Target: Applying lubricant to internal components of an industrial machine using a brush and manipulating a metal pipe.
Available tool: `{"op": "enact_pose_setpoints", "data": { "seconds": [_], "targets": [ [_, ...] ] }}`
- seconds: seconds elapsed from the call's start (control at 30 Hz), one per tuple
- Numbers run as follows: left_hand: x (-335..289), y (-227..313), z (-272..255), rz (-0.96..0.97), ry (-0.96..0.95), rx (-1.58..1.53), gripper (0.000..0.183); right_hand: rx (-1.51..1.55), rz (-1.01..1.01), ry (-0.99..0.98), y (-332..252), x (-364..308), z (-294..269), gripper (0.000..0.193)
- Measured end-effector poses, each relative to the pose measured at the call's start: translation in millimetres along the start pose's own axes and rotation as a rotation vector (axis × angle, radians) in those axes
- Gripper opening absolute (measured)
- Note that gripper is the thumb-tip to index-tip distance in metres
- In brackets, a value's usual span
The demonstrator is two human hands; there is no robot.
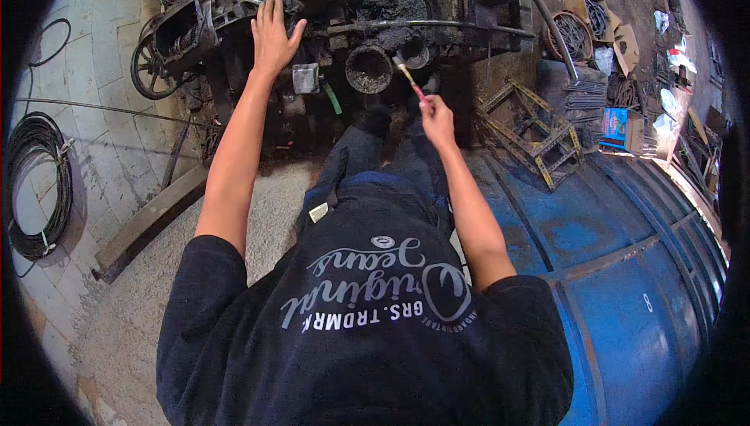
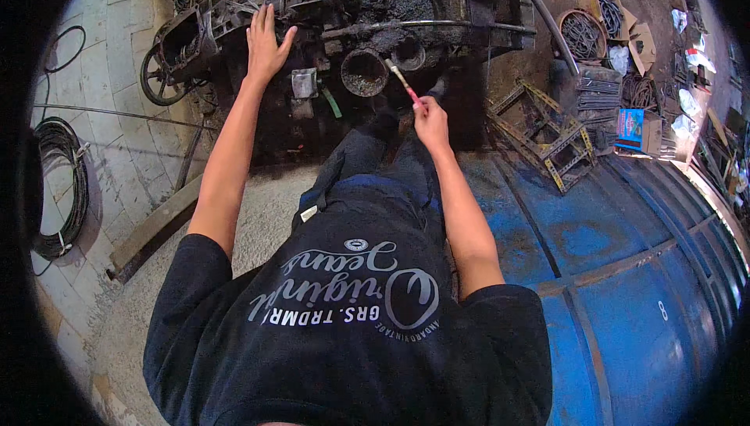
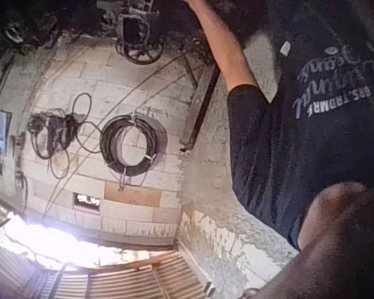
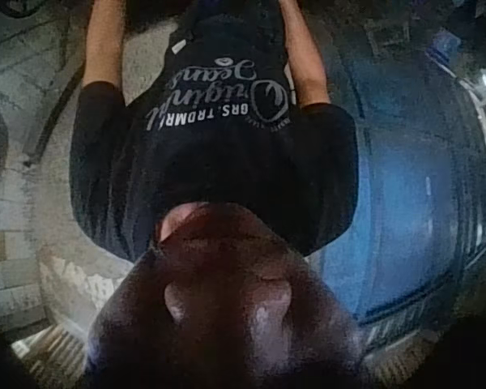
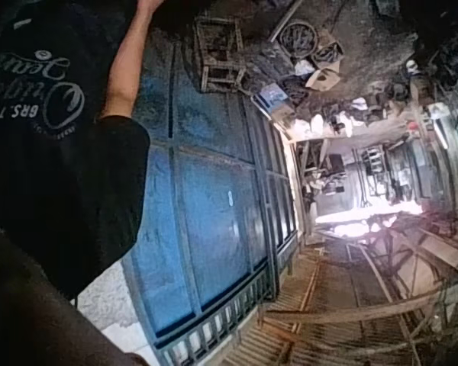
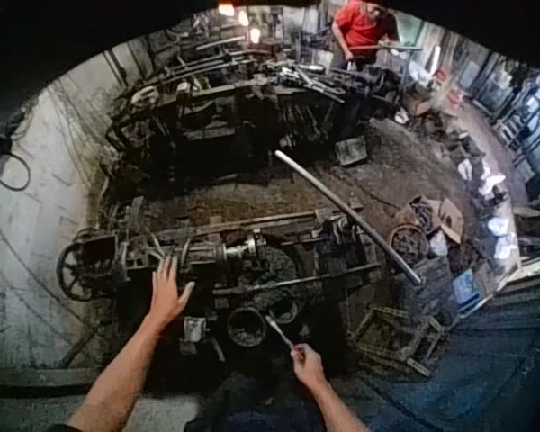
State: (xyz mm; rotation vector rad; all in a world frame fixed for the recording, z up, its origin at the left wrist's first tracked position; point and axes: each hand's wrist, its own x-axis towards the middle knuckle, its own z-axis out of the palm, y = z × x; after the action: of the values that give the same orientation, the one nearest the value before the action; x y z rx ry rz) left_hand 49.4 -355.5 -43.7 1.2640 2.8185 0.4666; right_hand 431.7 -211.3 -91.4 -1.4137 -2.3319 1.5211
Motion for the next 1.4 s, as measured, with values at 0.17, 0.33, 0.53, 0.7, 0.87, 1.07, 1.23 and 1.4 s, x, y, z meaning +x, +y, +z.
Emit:
{"op": "enact_pose_setpoints", "data": {
  "seconds": [0.17,0.33,0.53,0.7,0.87,1.07,1.23,1.4],
  "targets": [
    [5,-2,14,0.022,-0.085,0.096,0.084,-0.222,-0.303,-0.008,-4,6,32,0.027],
    [-5,-3,9,0.031,-0.084,0.118,0.084,-0.449,-0.117,-0.134,-46,1,36,0.033],
    [-5,2,-8,0.066,-0.015,0.115,0.083,-0.5,-0.074,-0.112,-63,-4,42,0.028],
    [2,16,-17,0.151,0.085,-0.005,0.076,-0.261,-0.081,0.004,-70,-8,33,0.025],
    [15,25,-13,0.154,0.078,-0.055,0.071,-0.113,0.071,-0.138,-43,-4,39,0.027],
    [18,31,-3,0.182,0.081,-0.052,0.07,-0.113,-0.044,-0.122,-44,-20,56,0.027],
    [19,35,-3,0.176,0.049,-0.074,0.071,-0.299,-0.081,-0.18,-36,-24,61,0.03],
    [17,31,-5,0.166,0.044,-0.059,0.071,-0.306,-0.099,-0.172,-44,-22,54,0.028]
  ]
}}
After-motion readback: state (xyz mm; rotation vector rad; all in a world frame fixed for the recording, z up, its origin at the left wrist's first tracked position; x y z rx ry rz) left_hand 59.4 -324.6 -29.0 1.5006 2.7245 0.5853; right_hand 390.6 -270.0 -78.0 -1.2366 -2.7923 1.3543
